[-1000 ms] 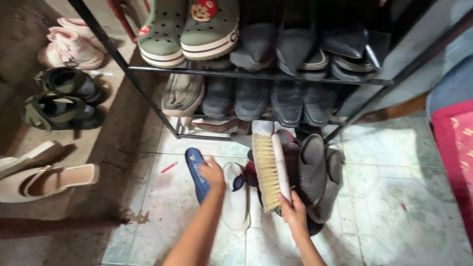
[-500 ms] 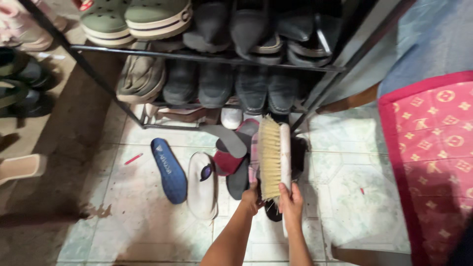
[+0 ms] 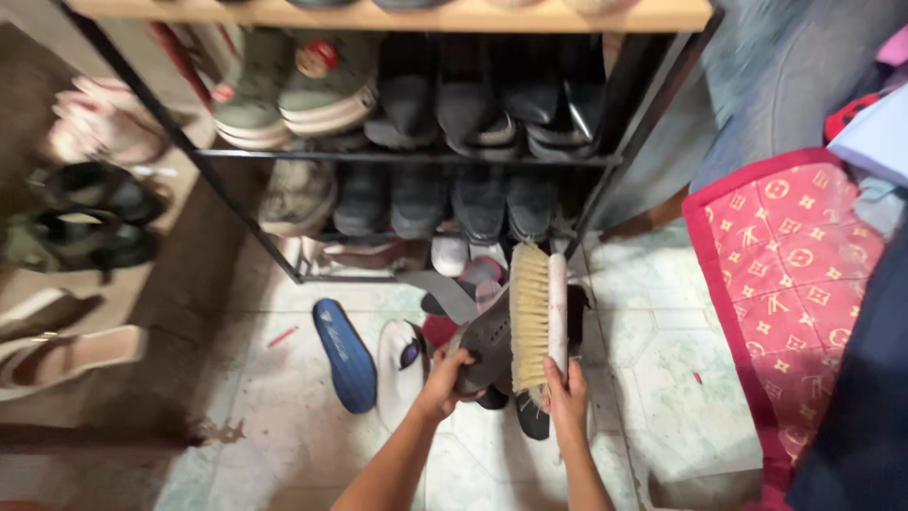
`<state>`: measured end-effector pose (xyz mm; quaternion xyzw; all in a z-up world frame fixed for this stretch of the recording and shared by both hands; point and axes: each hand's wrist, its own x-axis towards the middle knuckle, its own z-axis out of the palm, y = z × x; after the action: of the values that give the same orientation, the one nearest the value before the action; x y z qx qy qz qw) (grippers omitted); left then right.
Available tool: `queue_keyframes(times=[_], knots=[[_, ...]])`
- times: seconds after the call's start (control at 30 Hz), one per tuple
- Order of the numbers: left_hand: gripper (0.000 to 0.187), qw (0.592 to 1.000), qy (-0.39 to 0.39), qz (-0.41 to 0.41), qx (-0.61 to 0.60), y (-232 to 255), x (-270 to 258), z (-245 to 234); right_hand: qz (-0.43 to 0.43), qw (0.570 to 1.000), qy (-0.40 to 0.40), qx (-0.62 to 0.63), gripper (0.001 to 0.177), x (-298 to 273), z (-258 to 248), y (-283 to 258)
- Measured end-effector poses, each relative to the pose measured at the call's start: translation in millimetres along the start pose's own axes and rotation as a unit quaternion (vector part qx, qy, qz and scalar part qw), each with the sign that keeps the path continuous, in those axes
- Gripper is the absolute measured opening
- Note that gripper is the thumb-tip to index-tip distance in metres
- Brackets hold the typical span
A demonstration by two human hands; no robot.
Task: The person is cleaning various shoes using a brush. They pick up each shoe, brush it thoroughly, and place it back on the shoe rack. The task involves handling multiple pairs of shoes, including sandals, slippers, and sneakers.
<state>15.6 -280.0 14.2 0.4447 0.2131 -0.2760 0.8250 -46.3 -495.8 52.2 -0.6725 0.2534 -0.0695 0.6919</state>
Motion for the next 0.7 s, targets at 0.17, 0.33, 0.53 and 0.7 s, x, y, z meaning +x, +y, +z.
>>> queue_keyframes(times=[0.17, 0.33, 0.53, 0.7], knots=[[0.058, 0.997, -0.002, 0.023, 0.079, 70.9, -91.4, -40.5, -0.005, 0.993, -0.088, -0.084, 0.032, -35.8, 29.5, -31.3], [0.057, 0.998, 0.045, -0.002, -0.033, 116.5, -144.5, -80.0, 0.037, 0.978, -0.132, -0.155, 0.035, -93.9, 83.1, -88.2], [0.056, 0.984, 0.070, -0.002, -0.165, 127.5, -140.8, -116.8, -0.359, 0.897, -0.210, -0.150, 0.036, -177.1, 147.5, -117.7], [0.056, 0.970, 0.083, -0.020, -0.226, 135.9, -137.9, -131.8, -0.234, 0.869, -0.172, -0.402, 0.052, -194.5, 152.9, -125.7]])
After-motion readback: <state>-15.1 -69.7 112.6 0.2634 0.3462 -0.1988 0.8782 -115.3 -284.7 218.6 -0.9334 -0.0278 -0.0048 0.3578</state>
